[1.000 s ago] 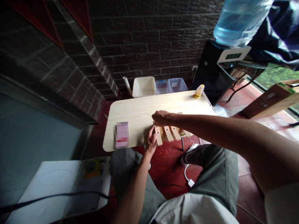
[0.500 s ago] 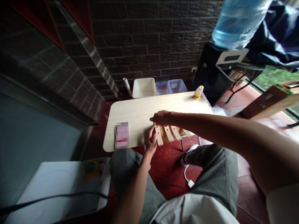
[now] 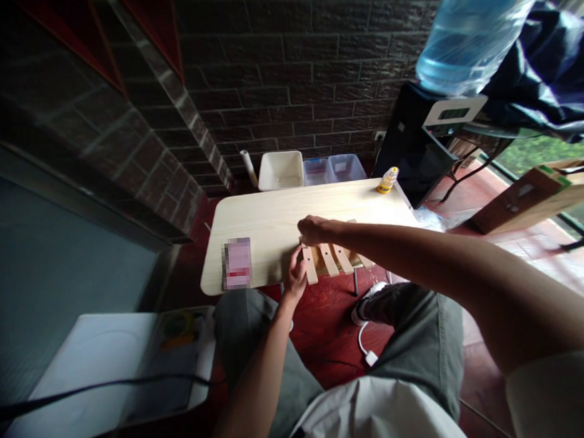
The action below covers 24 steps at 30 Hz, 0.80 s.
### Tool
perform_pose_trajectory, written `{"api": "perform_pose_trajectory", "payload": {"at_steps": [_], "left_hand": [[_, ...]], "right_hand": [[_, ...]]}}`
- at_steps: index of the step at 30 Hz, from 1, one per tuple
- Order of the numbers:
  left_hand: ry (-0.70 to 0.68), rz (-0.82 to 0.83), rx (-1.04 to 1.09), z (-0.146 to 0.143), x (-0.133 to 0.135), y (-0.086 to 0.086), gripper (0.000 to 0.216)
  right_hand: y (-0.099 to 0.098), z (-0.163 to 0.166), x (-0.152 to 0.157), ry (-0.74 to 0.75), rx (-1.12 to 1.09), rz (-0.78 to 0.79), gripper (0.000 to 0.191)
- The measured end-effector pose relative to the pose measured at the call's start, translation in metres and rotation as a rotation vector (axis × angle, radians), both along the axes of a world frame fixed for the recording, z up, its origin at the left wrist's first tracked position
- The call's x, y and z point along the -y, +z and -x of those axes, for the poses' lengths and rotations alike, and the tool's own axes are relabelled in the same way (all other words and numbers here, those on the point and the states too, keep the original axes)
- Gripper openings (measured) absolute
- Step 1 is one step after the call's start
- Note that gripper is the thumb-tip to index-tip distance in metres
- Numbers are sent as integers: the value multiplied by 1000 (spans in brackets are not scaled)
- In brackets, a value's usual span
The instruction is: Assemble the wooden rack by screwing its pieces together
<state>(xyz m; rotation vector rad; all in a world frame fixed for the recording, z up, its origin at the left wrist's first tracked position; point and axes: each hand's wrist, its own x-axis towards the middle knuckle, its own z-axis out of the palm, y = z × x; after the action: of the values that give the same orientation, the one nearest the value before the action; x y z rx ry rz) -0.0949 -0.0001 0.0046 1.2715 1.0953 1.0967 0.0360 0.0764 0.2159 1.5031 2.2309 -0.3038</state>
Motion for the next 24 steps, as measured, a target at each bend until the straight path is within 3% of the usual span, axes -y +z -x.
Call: {"api": "perform_pose_trajectory", "payload": {"at_steps": [7,12,18,24], "left_hand": [[14,-5,-27,0,-2,0,55],[22,0,-17,-1,-4,-6,52],[9,-2,7,-1,-2,-5,59],[36,32,-62,-3,-3,0,56]], "right_hand": [[19,-13,9,142,-26,30,33],[11,-14,12,156,-27,-5,36],[-1,-17,17,54,-14,-62,42],[2,-15,15,89,-25,-47,44]]}}
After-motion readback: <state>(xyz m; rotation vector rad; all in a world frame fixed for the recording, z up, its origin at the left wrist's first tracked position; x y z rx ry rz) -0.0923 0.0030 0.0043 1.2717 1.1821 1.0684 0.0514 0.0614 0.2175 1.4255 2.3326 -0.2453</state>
